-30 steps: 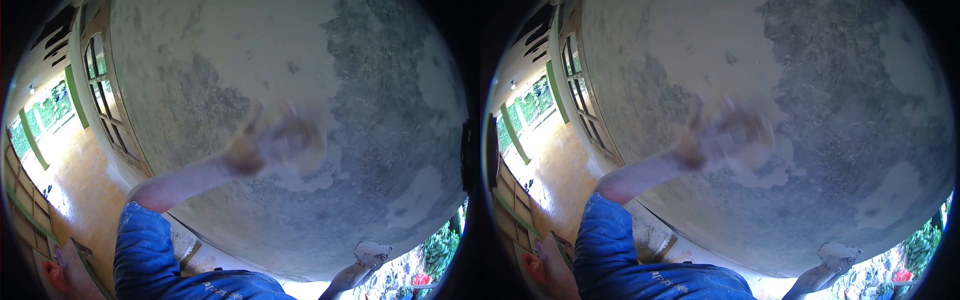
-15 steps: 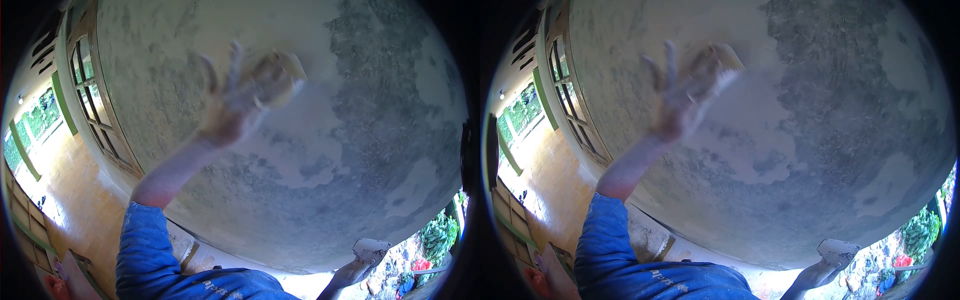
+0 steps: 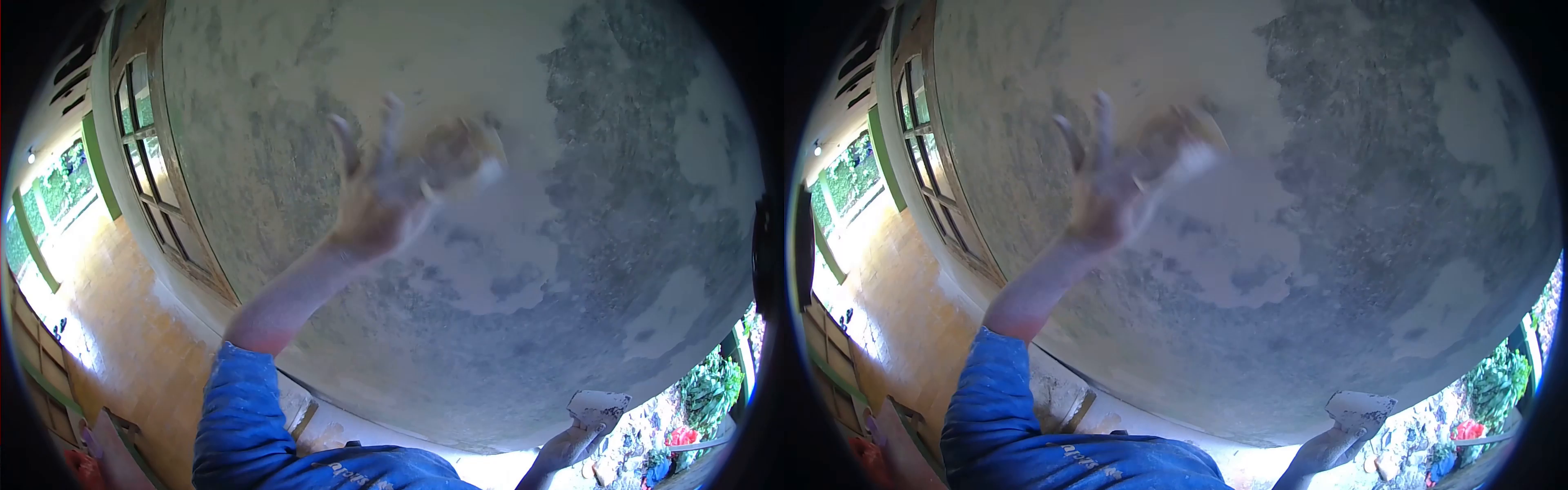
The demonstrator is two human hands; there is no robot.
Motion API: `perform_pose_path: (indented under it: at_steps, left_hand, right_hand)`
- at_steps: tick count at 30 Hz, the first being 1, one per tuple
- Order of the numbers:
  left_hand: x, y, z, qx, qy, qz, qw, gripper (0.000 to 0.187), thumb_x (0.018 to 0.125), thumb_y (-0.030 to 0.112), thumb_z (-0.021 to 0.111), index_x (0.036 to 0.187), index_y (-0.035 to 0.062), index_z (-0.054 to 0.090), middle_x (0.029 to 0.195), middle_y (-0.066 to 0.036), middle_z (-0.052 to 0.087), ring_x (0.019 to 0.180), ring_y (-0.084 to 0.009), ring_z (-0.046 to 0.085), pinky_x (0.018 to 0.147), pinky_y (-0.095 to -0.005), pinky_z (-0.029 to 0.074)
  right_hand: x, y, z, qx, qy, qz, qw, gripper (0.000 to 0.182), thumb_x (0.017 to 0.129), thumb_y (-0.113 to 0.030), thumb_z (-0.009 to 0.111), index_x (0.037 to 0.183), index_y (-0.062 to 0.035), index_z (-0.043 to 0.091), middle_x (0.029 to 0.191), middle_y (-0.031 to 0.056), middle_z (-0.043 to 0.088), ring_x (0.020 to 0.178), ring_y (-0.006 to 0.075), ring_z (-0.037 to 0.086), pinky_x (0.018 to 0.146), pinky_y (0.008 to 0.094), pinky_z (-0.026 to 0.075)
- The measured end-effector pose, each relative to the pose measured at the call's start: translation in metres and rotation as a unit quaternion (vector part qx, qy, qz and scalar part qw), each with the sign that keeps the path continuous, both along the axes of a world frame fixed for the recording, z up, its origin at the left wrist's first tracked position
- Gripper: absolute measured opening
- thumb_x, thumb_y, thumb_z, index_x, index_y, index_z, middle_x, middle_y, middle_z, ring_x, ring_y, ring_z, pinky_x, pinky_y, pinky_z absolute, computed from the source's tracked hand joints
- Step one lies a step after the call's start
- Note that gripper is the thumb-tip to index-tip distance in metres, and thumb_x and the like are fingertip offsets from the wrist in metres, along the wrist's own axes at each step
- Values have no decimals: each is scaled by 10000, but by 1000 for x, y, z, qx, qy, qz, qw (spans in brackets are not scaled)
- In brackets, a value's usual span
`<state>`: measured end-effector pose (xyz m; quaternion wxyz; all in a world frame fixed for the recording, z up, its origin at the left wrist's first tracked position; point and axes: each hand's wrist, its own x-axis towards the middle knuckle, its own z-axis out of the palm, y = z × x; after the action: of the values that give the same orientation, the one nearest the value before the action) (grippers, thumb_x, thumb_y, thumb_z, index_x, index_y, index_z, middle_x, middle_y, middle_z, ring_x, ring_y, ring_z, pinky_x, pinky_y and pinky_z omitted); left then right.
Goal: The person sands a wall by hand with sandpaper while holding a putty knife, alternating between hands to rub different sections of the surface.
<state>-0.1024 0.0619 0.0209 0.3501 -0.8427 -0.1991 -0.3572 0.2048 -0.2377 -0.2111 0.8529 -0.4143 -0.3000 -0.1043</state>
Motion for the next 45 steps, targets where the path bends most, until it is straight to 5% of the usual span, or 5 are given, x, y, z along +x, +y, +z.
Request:
perform_pose_path:
  at_steps: [3, 9, 12, 25, 45]
  left_hand:
    - [49, -34, -57, -71, -54, -153, 984, 742, 799, 257, 664, 1413, 373, 264, 1499, 85, 221, 1408, -280, 68, 1053, -631, -129]
    - [27, -7, 8, 130, -198, -26, 971, 774, 776, 233, 685, 1410, 383, 266, 1500, 114, 199, 1411, -273, 24, 1037, -639, -165]
    - [51, -34, -57, -75, -71, -156, 982, 530, 928, 172, 468, 1399, 353, 306, 1471, 112, 271, 1407, -293, -39, 1003, -575, -265]
    - [32, -14, 8, 170, -169, -14, 971, 658, 809, 272, 658, 1377, 376, 343, 1496, 85, 227, 1411, -278, 20, 1055, -642, -126]
    - [58, -21, -39, 59, -149, -101, 982, 835, 741, 262, 732, 1402, 417, 247, 1498, 99, 208, 1406, -307, 33, 1059, -623, -136]
  right_hand:
    - [4, 0, -2, -23, 19, 11, 999, 546, 971, -323, 399, 1388, 11, 290, 1329, 204, 389, 1222, 307, 411, 972, 453, 390]
    - [9, 11, -3, -17, 11, 3, 1000, 557, 968, -333, 407, 1396, 3, 285, 1351, 201, 373, 1235, 310, 397, 990, 463, 377]
    - [11, 15, -7, 2, 25, 12, 1000, 543, 973, -319, 401, 1395, 3, 288, 1350, 204, 374, 1235, 314, 396, 994, 466, 373]
    - [14, 19, 3, -9, 21, 13, 1000, 523, 976, -295, 398, 1369, 38, 311, 1340, 223, 380, 1248, 317, 390, 1016, 474, 355]
    - [20, 19, 1, -11, 53, 19, 998, 507, 974, -283, 409, 1374, 16, 318, 1356, 208, 373, 1255, 301, 385, 1018, 486, 352]
